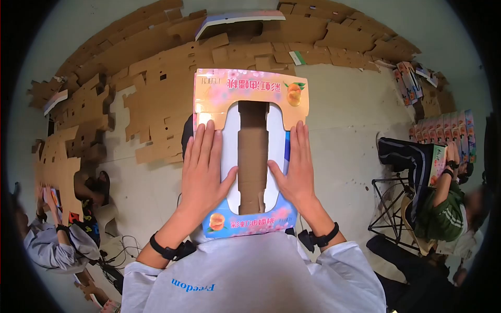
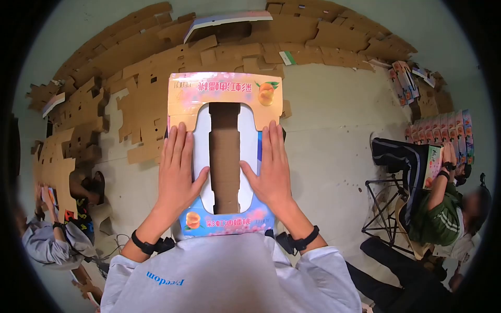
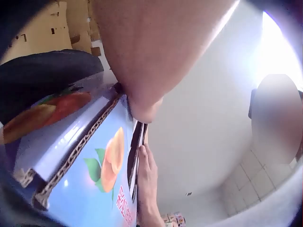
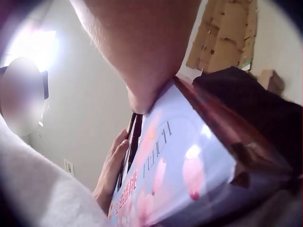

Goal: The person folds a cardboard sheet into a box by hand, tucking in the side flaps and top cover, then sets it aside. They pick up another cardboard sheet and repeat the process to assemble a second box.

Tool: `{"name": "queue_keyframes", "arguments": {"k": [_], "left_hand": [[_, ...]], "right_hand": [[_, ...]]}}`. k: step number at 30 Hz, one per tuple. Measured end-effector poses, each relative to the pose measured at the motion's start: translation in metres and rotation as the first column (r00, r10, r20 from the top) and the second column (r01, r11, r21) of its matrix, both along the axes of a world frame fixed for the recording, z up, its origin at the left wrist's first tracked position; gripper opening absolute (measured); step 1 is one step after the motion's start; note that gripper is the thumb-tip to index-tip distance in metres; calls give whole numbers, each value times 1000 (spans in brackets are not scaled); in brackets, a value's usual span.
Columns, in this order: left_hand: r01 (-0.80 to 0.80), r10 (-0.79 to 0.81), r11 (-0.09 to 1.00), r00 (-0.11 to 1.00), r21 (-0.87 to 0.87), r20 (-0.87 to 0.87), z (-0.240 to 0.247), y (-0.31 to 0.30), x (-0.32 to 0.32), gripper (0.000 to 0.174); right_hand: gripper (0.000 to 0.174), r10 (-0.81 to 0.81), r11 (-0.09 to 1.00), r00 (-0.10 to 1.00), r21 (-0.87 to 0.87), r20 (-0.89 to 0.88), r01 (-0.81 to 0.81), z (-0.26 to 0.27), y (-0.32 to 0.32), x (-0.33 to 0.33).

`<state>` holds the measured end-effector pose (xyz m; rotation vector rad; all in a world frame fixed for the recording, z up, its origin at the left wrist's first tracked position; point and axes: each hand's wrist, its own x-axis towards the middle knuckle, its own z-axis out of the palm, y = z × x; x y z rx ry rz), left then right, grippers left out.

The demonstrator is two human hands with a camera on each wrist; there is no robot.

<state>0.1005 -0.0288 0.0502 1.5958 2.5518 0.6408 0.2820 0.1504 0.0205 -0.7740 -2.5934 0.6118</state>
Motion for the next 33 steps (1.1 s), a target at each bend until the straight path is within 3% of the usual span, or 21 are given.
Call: {"name": "queue_keyframes", "arguments": {"k": [7,8,10,11,12,13,14,17,19,22,24,26,27,29,33], "left_hand": [[15,-28,981,998,192,64,-16,-1,-10,75],[-85,62,969,993,232,103,-19,-4,-8,74],[-281,233,911,954,303,186,-23,-8,-5,73],[-359,189,888,854,287,484,-30,-8,-4,74],[-428,121,870,668,245,734,-39,-9,-4,75],[-481,39,857,412,181,910,-43,-10,-5,76],[-397,21,899,463,186,886,-42,-12,-8,78],[-388,-15,903,403,186,915,-43,-12,-12,77],[-343,-29,917,448,202,893,-45,-10,-13,73],[-219,-70,951,535,218,842,-52,-9,-20,65],[-128,-107,966,594,225,798,-60,-10,-28,51],[-43,-77,976,850,215,521,-63,-9,-35,33],[-36,-42,979,929,202,369,-69,-11,-35,26],[3,-53,972,976,233,210,-76,-16,-35,20],[36,-25,972,998,230,-51,-94,-22,-31,16]], "right_hand": [[74,-82,997,982,-25,-169,79,-16,8,3],[71,-201,966,945,-211,-258,147,-18,5,4],[64,-456,800,816,-566,-355,200,-24,0,6],[64,-463,704,837,-695,-292,147,-36,5,14],[64,-457,586,860,-804,-227,99,-55,16,27],[64,-438,447,885,-892,-161,59,-59,18,31],[65,-418,455,893,-889,-167,47,-62,16,35],[70,-367,478,911,-878,-188,11,-52,12,36],[73,-357,501,910,-865,-213,-6,-48,19,37],[76,-342,378,930,-926,-136,3,-27,34,48],[75,-437,335,886,-942,-154,2,-55,54,73],[72,-564,278,818,-959,-111,62,-79,69,100],[73,-672,153,740,-980,-8,129,-99,79,121],[74,-757,-96,641,-992,128,84,-102,92,152],[72,-859,-196,499,-974,116,-111,-160,76,209]]}}
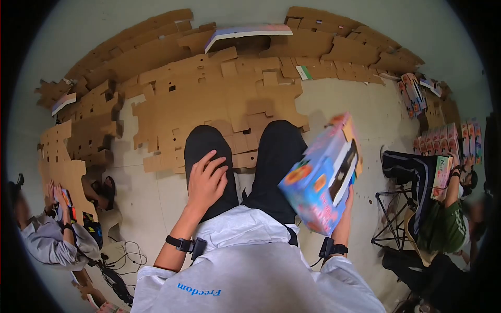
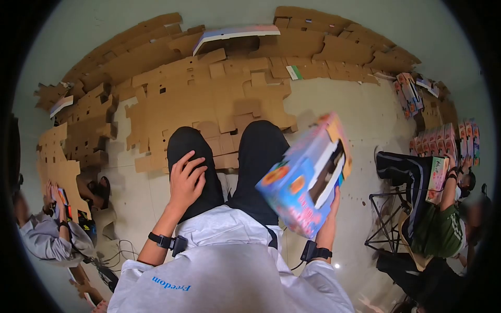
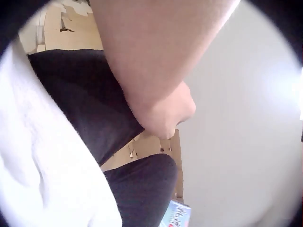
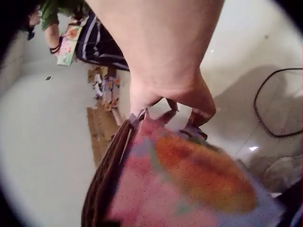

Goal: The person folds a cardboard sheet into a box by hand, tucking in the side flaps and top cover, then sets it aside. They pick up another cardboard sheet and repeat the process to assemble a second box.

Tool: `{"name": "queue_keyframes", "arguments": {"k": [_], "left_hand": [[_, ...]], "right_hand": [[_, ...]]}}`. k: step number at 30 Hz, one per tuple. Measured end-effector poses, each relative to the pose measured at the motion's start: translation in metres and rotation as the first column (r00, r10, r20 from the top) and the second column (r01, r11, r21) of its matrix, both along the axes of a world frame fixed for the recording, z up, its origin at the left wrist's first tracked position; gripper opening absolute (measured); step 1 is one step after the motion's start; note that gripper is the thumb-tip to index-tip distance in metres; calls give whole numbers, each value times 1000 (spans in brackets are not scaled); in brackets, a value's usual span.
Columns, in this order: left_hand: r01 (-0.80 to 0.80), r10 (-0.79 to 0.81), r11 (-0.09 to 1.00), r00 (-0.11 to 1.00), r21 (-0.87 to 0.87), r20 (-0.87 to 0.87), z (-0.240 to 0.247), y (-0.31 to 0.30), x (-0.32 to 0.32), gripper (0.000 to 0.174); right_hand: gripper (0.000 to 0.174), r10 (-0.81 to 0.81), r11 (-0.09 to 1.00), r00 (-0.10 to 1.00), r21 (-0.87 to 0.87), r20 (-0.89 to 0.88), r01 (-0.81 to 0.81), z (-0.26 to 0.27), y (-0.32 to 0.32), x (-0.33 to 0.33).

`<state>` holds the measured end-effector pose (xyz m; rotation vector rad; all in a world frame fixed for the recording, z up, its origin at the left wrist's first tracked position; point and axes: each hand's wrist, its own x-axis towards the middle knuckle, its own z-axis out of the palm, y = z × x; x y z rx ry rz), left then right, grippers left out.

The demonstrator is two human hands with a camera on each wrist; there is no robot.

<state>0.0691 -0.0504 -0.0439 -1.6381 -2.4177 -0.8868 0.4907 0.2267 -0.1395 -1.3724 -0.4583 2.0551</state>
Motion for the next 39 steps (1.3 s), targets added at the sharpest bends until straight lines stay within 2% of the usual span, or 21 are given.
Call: {"name": "queue_keyframes", "arguments": {"k": [3,4,5,7,9,12,14,16,17,18,22,23,24,25,27,28,30,32,34,39], "left_hand": [[-17,16,1000,998,-14,-58,-4,1,-5,16],[-22,22,1000,998,-13,-57,-5,1,-8,15],[-30,29,1000,998,-9,-58,-7,1,-10,15],[-46,46,999,997,-6,-63,-8,-2,-12,14],[-65,64,998,995,-3,-79,-9,-3,-14,15],[-103,103,995,994,2,-43,-13,-4,-17,13],[-108,108,994,993,2,-41,-13,-7,-17,13],[-115,115,993,992,5,-50,-12,-7,-18,13],[-117,117,993,991,2,-59,-10,-8,-18,13],[-119,119,993,991,-3,-69,-9,-9,-17,13],[-134,133,991,988,-5,-78,-10,-9,-19,13],[-136,136,991,988,-1,-69,-11,-9,-19,13],[-137,137,991,989,2,-60,-12,-9,-18,13],[-136,136,991,989,2,-57,-13,-7,-18,13],[-133,133,991,989,4,-59,-14,-5,-20,12],[-119,119,993,992,5,-53,-12,-5,-21,12],[-105,105,994,993,6,-47,-9,-1,-22,12],[-84,85,996,996,25,-37,-7,-1,-21,11],[-55,56,998,998,43,-23,-6,-2,-17,10],[-8,8,999,1000,40,2,-1,6,-5,8]], "right_hand": [[71,-141,988,982,-75,-126,133,-52,-25,39],[66,-286,946,958,-166,-18,279,-63,-42,43],[63,-411,875,906,-237,100,423,-73,-58,47],[68,-603,598,759,-489,248,635,-111,-86,82],[67,-599,672,800,-532,18,515,-169,-123,133],[65,-720,610,685,-365,115,703,-225,-157,139],[64,-684,550,676,-416,273,724,-224,-144,119],[63,-709,582,681,-393,183,712,-239,-115,104],[61,-712,605,700,-459,53,651,-252,-90,110],[63,-820,393,571,-687,38,611,-243,-50,112],[34,-607,750,790,-394,-91,531,-207,59,43],[34,-181,980,977,-99,-114,170,-185,71,21],[36,-37,998,999,-49,-22,36,-170,93,-7],[37,59,998,982,2,178,-61,-136,98,-47],[40,293,937,891,83,347,-340,-124,110,-93],[37,417,877,821,67,390,-477,-123,111,-115],[33,637,690,620,20,458,-724,-126,109,-160],[30,671,714,705,54,232,-698,-133,80,-201],[28,696,715,717,53,33,-697,-143,58,-241],[28,860,509,510,-44,-22,-860,-160,37,-312]]}}
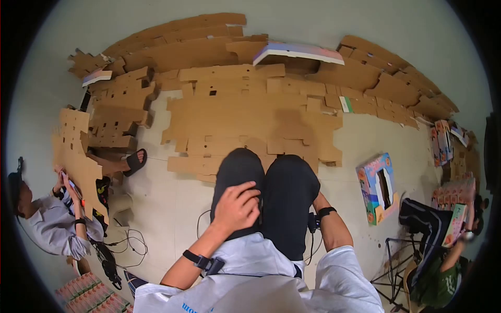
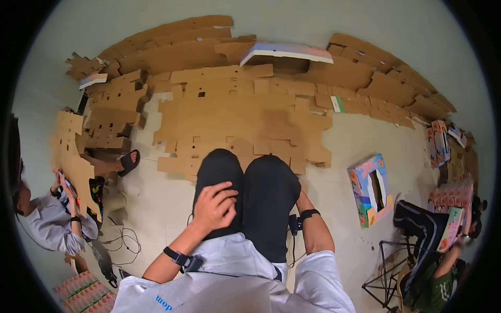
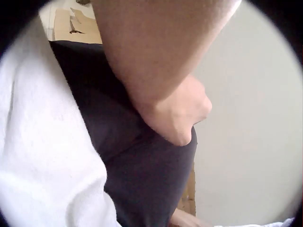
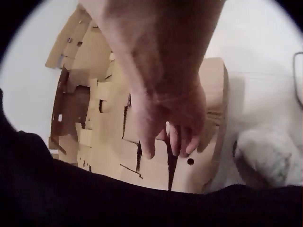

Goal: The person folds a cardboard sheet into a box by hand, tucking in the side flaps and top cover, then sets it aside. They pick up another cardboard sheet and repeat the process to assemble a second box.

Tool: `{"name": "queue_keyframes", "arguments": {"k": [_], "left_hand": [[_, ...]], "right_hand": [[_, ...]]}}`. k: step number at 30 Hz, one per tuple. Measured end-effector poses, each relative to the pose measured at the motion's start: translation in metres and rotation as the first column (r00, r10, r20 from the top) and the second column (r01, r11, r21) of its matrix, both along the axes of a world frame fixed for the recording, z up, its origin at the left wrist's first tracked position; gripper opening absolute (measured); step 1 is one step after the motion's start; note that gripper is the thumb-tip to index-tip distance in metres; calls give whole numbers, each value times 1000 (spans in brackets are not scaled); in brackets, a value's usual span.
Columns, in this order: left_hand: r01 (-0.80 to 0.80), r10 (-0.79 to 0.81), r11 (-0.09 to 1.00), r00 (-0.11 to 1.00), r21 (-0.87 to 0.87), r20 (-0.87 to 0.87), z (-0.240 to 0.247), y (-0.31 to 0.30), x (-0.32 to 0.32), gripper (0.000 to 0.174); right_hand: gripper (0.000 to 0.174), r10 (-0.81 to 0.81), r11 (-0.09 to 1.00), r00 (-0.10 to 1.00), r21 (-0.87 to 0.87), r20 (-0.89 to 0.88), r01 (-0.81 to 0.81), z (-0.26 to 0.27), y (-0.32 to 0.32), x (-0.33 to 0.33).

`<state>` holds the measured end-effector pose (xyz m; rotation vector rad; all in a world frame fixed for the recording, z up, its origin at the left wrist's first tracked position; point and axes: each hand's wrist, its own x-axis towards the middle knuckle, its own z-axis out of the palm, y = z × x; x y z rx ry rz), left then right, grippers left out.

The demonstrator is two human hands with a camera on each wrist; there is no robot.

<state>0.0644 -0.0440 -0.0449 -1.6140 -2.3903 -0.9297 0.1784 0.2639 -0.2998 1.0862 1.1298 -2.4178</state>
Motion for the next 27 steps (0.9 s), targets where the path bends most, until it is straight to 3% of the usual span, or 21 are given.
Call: {"name": "queue_keyframes", "arguments": {"k": [7,9,11,13,16,19,20,21,23,25,27], "left_hand": [[-1,1,1000,1000,8,-14,0,0,5,8],[17,-17,1000,1000,9,-6,-4,-2,7,6],[41,-41,999,999,-19,-17,-2,-2,10,21],[59,-60,998,997,-14,-42,0,-1,14,34],[-5,12,991,999,135,-51,-3,-5,23,69],[-307,273,883,951,355,146,-30,-2,28,90],[-399,319,871,902,285,290,-11,-2,23,97],[-414,322,848,898,329,300,9,1,18,97],[-436,320,798,892,417,319,42,4,5,98],[-401,276,837,897,373,345,55,-10,2,72],[-334,94,888,804,317,587,69,-23,8,58]], "right_hand": [[27,234,972,972,4,33,-234,-2,14,-40],[27,233,972,972,46,-10,-232,6,30,-61],[27,114,988,991,114,-68,-106,46,49,-89],[19,-97,967,987,221,-129,124,147,47,-110],[18,-71,927,962,338,-262,161,235,53,-120],[14,64,919,899,377,-433,116,283,39,-84],[16,79,913,877,388,-475,128,304,21,-62],[17,96,906,850,399,-518,141,328,-7,-38],[21,191,832,901,551,-389,62,367,-58,8],[29,97,891,897,439,-430,114,386,-104,40],[37,56,989,814,141,-579,32,355,-115,76]]}}
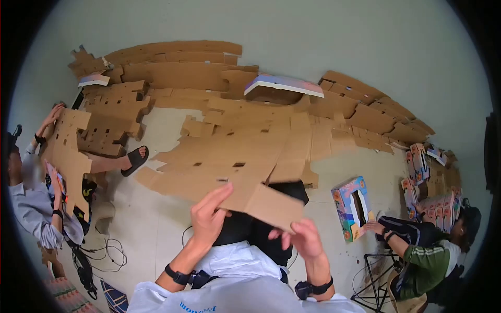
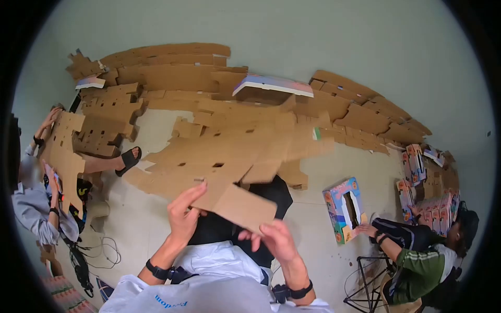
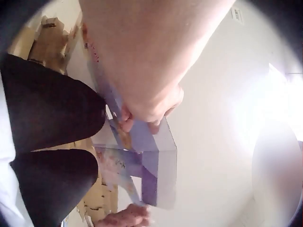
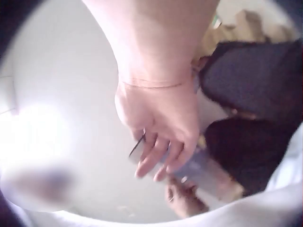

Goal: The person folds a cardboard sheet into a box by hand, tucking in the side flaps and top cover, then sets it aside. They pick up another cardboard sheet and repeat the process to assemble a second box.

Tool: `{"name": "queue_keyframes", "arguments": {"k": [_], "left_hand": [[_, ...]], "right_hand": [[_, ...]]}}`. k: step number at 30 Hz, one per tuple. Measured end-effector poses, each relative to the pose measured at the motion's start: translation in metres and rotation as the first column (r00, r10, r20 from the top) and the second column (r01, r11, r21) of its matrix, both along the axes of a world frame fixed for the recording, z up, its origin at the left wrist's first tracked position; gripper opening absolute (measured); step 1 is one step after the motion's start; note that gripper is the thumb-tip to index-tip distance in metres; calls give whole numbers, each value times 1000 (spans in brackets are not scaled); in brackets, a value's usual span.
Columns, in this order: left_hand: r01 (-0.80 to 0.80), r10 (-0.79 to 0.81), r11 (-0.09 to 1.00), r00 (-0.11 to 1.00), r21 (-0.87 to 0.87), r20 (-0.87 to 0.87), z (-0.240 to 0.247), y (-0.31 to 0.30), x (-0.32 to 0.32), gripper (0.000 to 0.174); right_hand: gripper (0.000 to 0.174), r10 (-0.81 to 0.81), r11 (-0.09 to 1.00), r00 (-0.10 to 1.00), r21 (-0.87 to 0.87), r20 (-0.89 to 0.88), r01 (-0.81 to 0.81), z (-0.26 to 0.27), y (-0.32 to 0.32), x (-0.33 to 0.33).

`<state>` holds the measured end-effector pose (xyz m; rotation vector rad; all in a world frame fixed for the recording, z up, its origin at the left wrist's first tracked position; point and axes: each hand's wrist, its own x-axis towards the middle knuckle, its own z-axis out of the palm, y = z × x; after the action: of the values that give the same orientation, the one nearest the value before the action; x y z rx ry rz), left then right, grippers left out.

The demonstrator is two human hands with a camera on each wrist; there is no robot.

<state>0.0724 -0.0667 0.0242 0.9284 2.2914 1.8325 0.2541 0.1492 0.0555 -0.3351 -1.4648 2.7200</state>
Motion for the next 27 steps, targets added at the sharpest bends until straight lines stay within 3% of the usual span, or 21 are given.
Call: {"name": "queue_keyframes", "arguments": {"k": [1,3,5,6,7,8,11,15,23,27], "left_hand": [[-8,8,1000,994,-2,113,10,-3,7,49],[49,-48,999,995,-6,93,5,-20,18,48],[116,-116,993,991,8,65,11,-32,14,45],[149,-148,989,988,-7,35,27,-48,7,42],[183,-183,983,983,-32,10,41,-64,3,39],[217,-217,976,976,-38,-18,51,-74,0,37],[275,-280,960,955,-58,-100,65,-97,-12,30],[375,-375,925,927,-62,12,97,-131,-26,23],[387,-391,920,910,59,136,107,-171,-32,14],[592,-596,803,793,68,127,121,-146,-25,15]], "right_hand": [[40,124,977,992,-168,-33,-128,-19,-2,16],[45,339,855,939,-399,-51,-331,-53,7,46],[44,72,997,911,-52,406,-55,-94,37,92],[44,-105,987,825,157,555,20,-111,54,101],[39,-383,924,803,188,458,333,-117,64,104],[33,-634,767,685,175,358,618,-124,68,111],[47,-707,695,680,364,193,620,-94,81,85],[43,-735,592,678,489,2,640,-85,78,31],[44,-714,609,696,425,-75,670,-75,85,13],[48,-703,635,701,343,-115,693,-68,92,28]]}}
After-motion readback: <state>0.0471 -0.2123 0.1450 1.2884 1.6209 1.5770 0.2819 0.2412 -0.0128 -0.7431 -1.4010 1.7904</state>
